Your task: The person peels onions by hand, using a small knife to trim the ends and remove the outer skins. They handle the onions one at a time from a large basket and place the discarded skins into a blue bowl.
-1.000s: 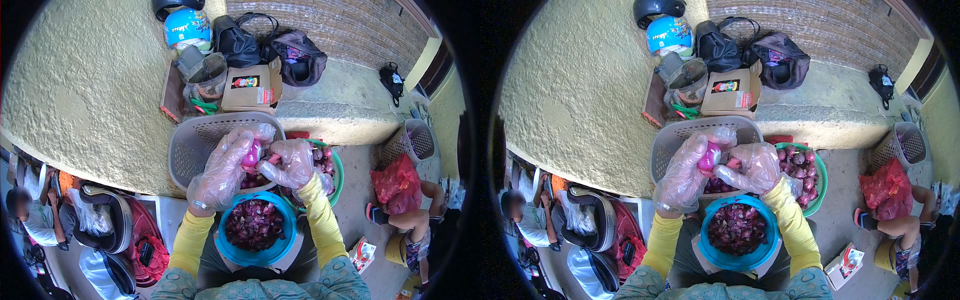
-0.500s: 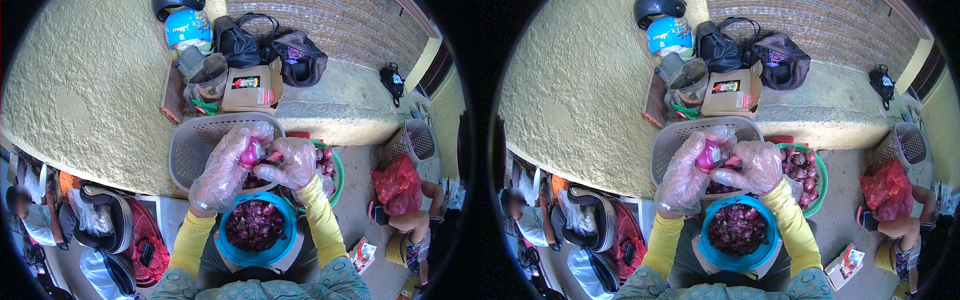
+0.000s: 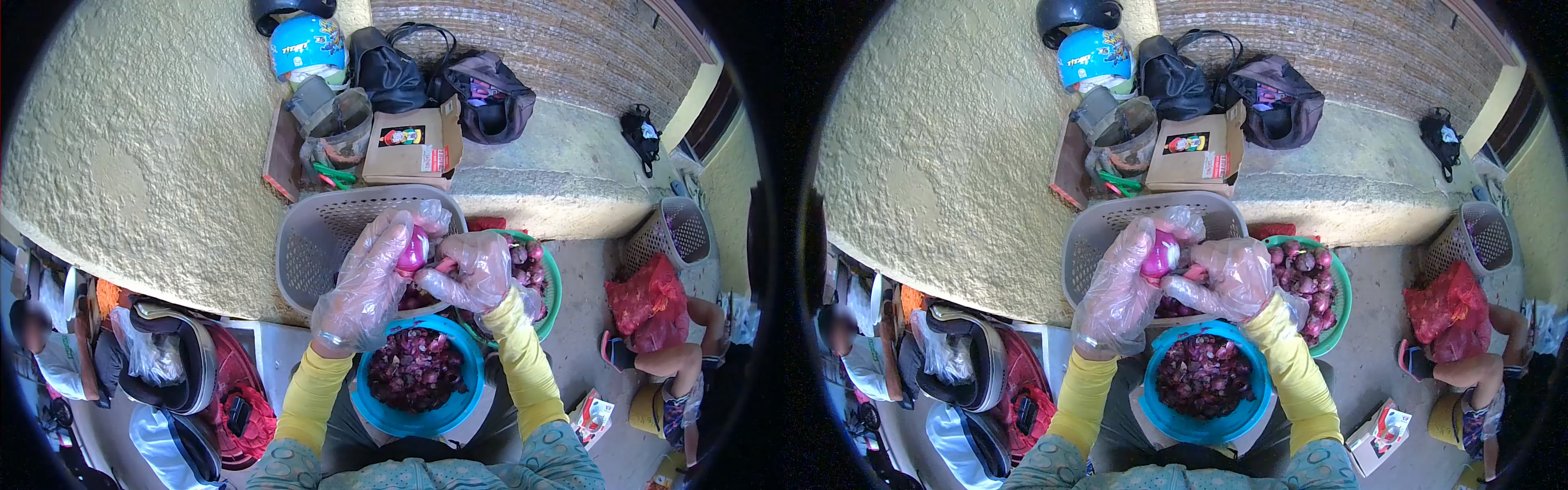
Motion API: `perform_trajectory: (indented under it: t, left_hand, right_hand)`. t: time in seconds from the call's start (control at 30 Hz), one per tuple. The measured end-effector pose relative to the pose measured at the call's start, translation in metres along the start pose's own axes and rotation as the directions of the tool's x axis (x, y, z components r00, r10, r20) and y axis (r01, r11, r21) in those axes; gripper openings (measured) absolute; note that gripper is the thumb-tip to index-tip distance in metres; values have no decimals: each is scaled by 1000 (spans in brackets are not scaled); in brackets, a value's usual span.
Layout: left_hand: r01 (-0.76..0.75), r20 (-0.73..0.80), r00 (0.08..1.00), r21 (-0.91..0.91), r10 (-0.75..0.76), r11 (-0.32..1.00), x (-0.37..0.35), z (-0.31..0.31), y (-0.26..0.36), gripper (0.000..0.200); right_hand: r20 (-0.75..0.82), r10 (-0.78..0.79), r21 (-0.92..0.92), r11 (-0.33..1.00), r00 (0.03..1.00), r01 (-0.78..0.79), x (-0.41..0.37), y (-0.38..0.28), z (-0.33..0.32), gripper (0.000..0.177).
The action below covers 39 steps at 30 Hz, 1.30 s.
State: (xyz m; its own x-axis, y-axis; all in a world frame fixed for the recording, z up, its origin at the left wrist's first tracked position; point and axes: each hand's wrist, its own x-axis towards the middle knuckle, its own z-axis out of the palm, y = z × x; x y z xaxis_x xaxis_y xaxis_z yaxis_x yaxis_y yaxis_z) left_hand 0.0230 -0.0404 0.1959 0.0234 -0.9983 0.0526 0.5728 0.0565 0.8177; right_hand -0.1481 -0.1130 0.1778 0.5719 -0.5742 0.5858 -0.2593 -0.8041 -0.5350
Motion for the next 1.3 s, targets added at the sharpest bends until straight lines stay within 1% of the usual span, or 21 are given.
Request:
perform_trajectory:
  t: [0.1, 0.17, 0.2, 0.27, 0.3, 0.37, 0.4, 0.47, 0.57, 0.67, 0.73, 0.87, 1.0, 1.07, 1.1, 1.13, 1.17, 1.2, 1.23, 1.27, 1.3]
  left_hand:
    - [9, 19, 1000, -70, -8, 997, 2, -4, -3, 39]
    - [15, 28, 1000, -111, -12, 994, 3, -5, -4, 38]
    - [26, 17, 1000, -151, -24, 988, 3, -5, -3, 37]
    - [37, 7, 999, -193, -36, 980, 3, -4, -3, 37]
    - [29, 4, 1000, -178, -28, 984, 2, -2, -3, 36]
    - [20, 0, 1000, -162, -20, 987, 2, -2, -2, 36]
    - [28, -7, 1000, -165, -30, 986, 1, -2, -3, 36]
    - [39, -13, 999, -169, -42, 985, 1, -2, -3, 35]
    - [63, -22, 997, -177, -68, 982, 0, -2, -3, 33]
    - [24, -19, 999, -153, -27, 988, 0, 1, -5, 32]
    - [10, 3, 1000, -208, -9, 978, 0, 2, -6, 32]
    - [25, 4, 1000, -188, -24, 982, 0, -1, -5, 33]
    - [2, -21, 1000, -137, -5, 991, 0, -1, -6, 35]
    - [7, -28, 1000, -121, -11, 993, 0, 2, -5, 35]
    - [-29, -36, 999, -62, 27, 998, -1, 5, -4, 35]
    - [-66, -41, 997, -2, 66, 998, -1, 6, -4, 35]
    - [-66, -42, 997, -2, 66, 998, -1, 5, -4, 35]
    - [-59, -48, 997, -44, 57, 997, 0, 3, -5, 35]
    - [-50, -55, 997, -86, 45, 995, -1, 2, -6, 35]
    - [-53, -53, 997, -84, 49, 995, -1, 1, -5, 35]
    - [-65, -59, 996, -85, 60, 994, -1, 0, -5, 35]
  right_hand:
    - [11, -52, -55, 997, 999, 53, 0, 0, 0, 39]
    - [49, -132, -90, 987, 990, 136, 2, 0, -1, 39]
    - [49, -132, -91, 987, 990, 136, 2, 0, -2, 39]
    - [107, -219, -184, 954, 970, 236, 1, 2, -5, 39]
    - [107, -219, -184, 954, 970, 236, 2, 0, -6, 39]
    - [30, -187, -110, 976, 982, 189, 4, -5, -7, 44]
    - [29, -187, -111, 976, 982, 189, 5, -8, -8, 44]
    - [-107, -58, -50, 997, 993, 53, 4, -11, -9, 50]
    - [-148, -56, -95, 995, 987, 42, 3, -7, -4, 54]
    - [-141, -44, -106, 994, 989, 29, 1, -5, -2, 53]
    - [-144, -43, -105, 994, 989, 28, 1, -4, 0, 53]
    - [-133, -59, -92, 995, 989, 47, 2, -4, 0, 51]
    - [-86, -48, -106, 994, 995, 39, 1, 0, 2, 49]
    - [-83, -46, -40, 998, 995, 43, 1, 0, 3, 48]
    - [-84, -45, -41, 998, 995, 42, 1, -1, 2, 48]
    - [-54, -47, -90, 995, 997, 42, 1, -4, 0, 47]
    - [-23, -48, -138, 989, 999, 45, 1, -6, -1, 46]
    - [-24, -51, -139, 989, 998, 48, 1, -6, 0, 46]
    - [-31, -91, -146, 986, 995, 85, 0, -4, 2, 47]
    - [-38, -133, -153, 980, 990, 126, 0, -4, 4, 47]
    - [-39, -134, -152, 980, 990, 127, 0, -4, 3, 47]
